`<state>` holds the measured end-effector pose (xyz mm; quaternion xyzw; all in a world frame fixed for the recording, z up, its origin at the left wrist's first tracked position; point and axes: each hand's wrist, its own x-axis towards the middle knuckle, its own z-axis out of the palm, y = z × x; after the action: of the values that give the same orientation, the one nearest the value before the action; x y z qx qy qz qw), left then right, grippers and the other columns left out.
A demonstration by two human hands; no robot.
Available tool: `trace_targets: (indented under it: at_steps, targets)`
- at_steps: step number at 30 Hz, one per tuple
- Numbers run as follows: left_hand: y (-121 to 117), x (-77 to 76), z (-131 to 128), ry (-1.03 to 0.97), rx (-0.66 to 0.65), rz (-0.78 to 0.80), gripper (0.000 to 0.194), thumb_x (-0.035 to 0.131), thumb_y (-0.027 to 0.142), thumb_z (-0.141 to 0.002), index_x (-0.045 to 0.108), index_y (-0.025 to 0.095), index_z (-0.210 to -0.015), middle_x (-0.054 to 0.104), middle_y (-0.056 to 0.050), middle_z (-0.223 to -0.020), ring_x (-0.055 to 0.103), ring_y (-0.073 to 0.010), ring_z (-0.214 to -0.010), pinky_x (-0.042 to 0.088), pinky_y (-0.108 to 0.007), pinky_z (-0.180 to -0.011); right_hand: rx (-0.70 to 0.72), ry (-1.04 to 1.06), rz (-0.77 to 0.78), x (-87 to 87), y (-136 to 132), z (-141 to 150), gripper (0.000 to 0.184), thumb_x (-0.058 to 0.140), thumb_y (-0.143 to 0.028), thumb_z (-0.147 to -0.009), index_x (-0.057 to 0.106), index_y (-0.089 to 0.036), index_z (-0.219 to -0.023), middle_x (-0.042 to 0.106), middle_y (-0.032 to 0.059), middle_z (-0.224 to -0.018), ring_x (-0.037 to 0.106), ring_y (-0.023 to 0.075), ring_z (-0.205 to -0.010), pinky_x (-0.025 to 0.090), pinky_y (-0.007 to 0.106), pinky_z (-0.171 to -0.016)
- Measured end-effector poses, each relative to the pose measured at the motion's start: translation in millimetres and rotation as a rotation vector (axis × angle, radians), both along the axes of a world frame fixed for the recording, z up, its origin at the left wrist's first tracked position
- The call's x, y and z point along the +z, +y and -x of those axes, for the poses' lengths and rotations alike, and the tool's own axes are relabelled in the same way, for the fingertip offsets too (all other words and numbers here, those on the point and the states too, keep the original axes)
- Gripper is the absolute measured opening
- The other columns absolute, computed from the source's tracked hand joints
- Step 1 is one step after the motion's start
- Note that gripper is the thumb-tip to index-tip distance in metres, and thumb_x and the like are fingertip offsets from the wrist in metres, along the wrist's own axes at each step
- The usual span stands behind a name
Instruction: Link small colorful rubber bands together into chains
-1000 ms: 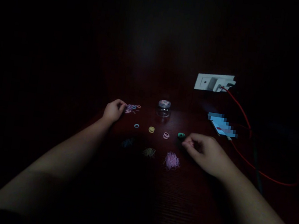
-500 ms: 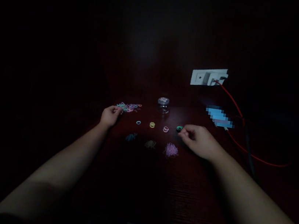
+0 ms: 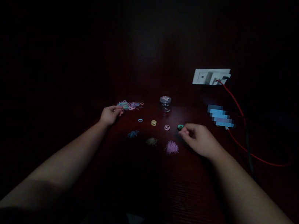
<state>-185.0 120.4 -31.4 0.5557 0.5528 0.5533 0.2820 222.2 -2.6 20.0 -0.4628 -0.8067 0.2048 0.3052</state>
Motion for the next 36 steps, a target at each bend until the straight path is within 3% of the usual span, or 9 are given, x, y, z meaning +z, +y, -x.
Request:
trace_targets:
  at_steps: [7, 14, 18, 22, 26, 30, 33, 36]
  targets:
    - [-2.0, 2.7, -1.6, -0.041, 0.023, -0.015, 0.033, 0.059, 0.018, -0.078, 0.064, 0.007, -0.109, 0.072, -0.011, -0.088, 0.065, -0.0103, -0.067, 0.053, -0.024, -0.069, -0.003, 0.002, -0.002, -0.8, 0.7, 0.5, 0.030, 0.053, -0.045, -0.083, 0.058, -0.017, -0.073, 0.052, -0.0008, -0.063, 0.045, 0.0120, -0.058, 0.037, 0.025, -0.055]
    - [-8.7, 7.0, -7.6, -0.070, 0.003, -0.096, 0.029, 0.064, 0.024, -0.077, 0.065, 0.007, -0.100, 0.072, -0.013, -0.085, 0.068, -0.0142, -0.074, 0.054, -0.026, -0.071, 0.028, 0.021, 0.001, -2.5, 0.4, 5.5, 0.029, 0.052, -0.043, -0.083, 0.058, -0.016, -0.073, 0.050, -0.0012, -0.064, 0.044, 0.0116, -0.059, 0.036, 0.024, -0.055]
    - [-25.8, 12.9, -17.3, -0.039, -0.002, -0.112, 0.028, 0.061, 0.026, -0.080, 0.066, 0.008, -0.100, 0.072, -0.014, -0.094, 0.069, -0.0173, -0.084, 0.054, -0.029, -0.077, 0.015, 0.025, -0.029, -6.5, 4.5, 6.6, 0.028, 0.052, -0.042, -0.083, 0.058, -0.016, -0.072, 0.050, -0.0010, -0.063, 0.044, 0.0115, -0.058, 0.034, 0.024, -0.055]
    - [-52.0, 25.4, -33.6, 0.171, 0.036, -0.180, 0.029, 0.060, 0.031, -0.081, 0.069, 0.013, -0.102, 0.070, -0.011, -0.106, 0.066, -0.0211, -0.098, 0.051, -0.033, -0.089, -0.026, 0.057, -0.081, -9.8, 8.8, 8.1, 0.028, 0.055, -0.040, -0.080, 0.055, -0.017, -0.066, 0.052, -0.0005, -0.061, 0.044, 0.0112, -0.056, 0.033, 0.024, -0.054]
    - [-79.9, 47.5, -75.3, 0.308, 0.043, -0.366, 0.026, 0.059, 0.034, -0.083, 0.072, 0.017, -0.099, 0.069, -0.007, -0.108, 0.062, -0.0207, -0.104, 0.046, -0.034, -0.097, -0.055, 0.078, -0.114, -10.1, 8.9, 12.8, 0.021, 0.057, -0.035, -0.079, 0.060, -0.017, -0.069, 0.056, -0.0003, -0.061, 0.046, 0.0109, -0.057, 0.032, 0.023, -0.054]
    - [-106.9, 63.4, -142.8, 0.181, -0.119, -0.348, 0.023, 0.062, 0.032, -0.081, 0.073, 0.018, -0.096, 0.071, -0.005, -0.096, 0.065, -0.0179, -0.087, 0.052, -0.030, -0.080, -0.038, 0.068, -0.112, -5.8, 2.2, 19.2, 0.015, 0.058, -0.031, -0.079, 0.062, -0.016, -0.077, 0.056, -0.0013, -0.062, 0.047, 0.0094, -0.056, 0.030, 0.022, -0.054]
    - [-119.9, 61.0, -185.2, -0.013, -0.251, -0.232, 0.023, 0.065, 0.030, -0.079, 0.072, 0.017, -0.096, 0.072, -0.004, -0.082, 0.065, -0.0160, -0.073, 0.052, -0.027, -0.068, -0.025, 0.106, -0.148, -0.6, -5.5, 23.5, 0.019, 0.061, -0.033, -0.078, 0.061, -0.017, -0.088, 0.054, -0.0025, -0.064, 0.046, 0.0091, -0.055, 0.031, 0.022, -0.053]
    - [-124.5, 49.7, -204.5, -0.147, -0.309, -0.188, 0.022, 0.066, 0.028, -0.077, 0.072, 0.016, -0.095, 0.072, -0.004, -0.079, 0.065, -0.0152, -0.070, 0.052, -0.026, -0.065, 0.008, 0.159, -0.174, 3.9, -12.0, 27.6, 0.028, 0.064, -0.035, -0.077, 0.058, -0.018, -0.098, 0.054, -0.0031, -0.066, 0.047, 0.0094, -0.055, 0.033, 0.022, -0.053]
